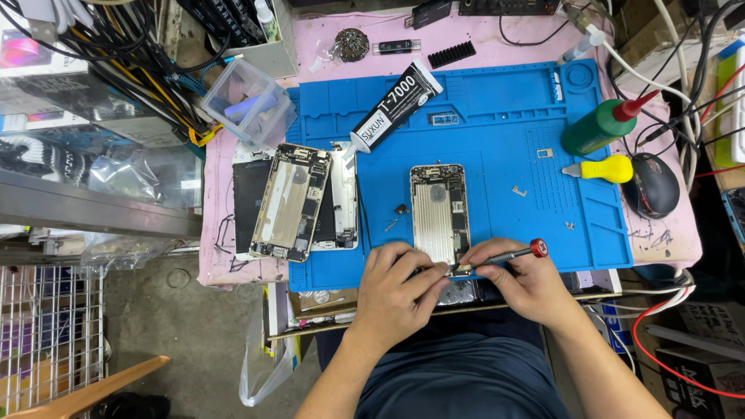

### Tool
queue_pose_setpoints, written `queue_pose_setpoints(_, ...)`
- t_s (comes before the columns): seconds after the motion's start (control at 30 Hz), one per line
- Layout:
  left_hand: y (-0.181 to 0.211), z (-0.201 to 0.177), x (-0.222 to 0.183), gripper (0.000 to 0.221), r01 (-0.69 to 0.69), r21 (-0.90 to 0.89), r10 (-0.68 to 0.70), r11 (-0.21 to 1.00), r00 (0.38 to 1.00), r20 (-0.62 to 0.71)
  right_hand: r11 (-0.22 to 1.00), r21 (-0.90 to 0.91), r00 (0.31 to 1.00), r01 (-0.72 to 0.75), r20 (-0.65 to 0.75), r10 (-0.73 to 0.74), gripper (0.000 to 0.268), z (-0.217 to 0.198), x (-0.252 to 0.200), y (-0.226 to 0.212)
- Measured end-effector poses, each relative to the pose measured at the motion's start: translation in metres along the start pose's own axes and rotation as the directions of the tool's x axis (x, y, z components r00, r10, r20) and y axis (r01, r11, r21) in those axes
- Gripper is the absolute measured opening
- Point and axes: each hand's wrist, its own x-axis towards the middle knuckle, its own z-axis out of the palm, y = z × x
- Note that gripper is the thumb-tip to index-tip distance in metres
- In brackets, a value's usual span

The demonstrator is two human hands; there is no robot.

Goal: The person uses a screwdriver and tweezers to manipulate internal components and flex cables within a mobile phone chassis on a repair mat.

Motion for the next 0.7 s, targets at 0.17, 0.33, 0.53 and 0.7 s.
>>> queue_pose_setpoints(0.17,-0.0012,0.0034,-0.0013,0.018,0.006,0.008,-0.006,1.0,1.0,-0.019,1.0,0.014,1.0,-0.012,-0.001,0.012,0.01,0.0006,0.0017,-0.0025)
queue_pose_setpoints(0.33,-0.0014,0.003,-0.0023,0.018,0.001,0.011,-0.001,1.0,1.0,-0.019,1.0,-0.006,1.0,0.0,-0.001,0.0,0.009,0.0018,0.0013,-0.0046)
queue_pose_setpoints(0.53,-0.0018,0.0032,-0.0027,0.019,-0.001,0.004,0.001,1.0,1.0,-0.02,1.0,-0.014,1.0,-0.004,-0.003,0.004,0.009,0.0015,0.0005,-0.0046)
queue_pose_setpoints(0.7,-0.0025,0.0033,-0.0023,0.019,0.003,0.004,-0.003,1.0,1.0,-0.021,0.997,-0.067,0.999,0.043,0.004,-0.043,0.008,0.0023,0.0026,-0.0059)
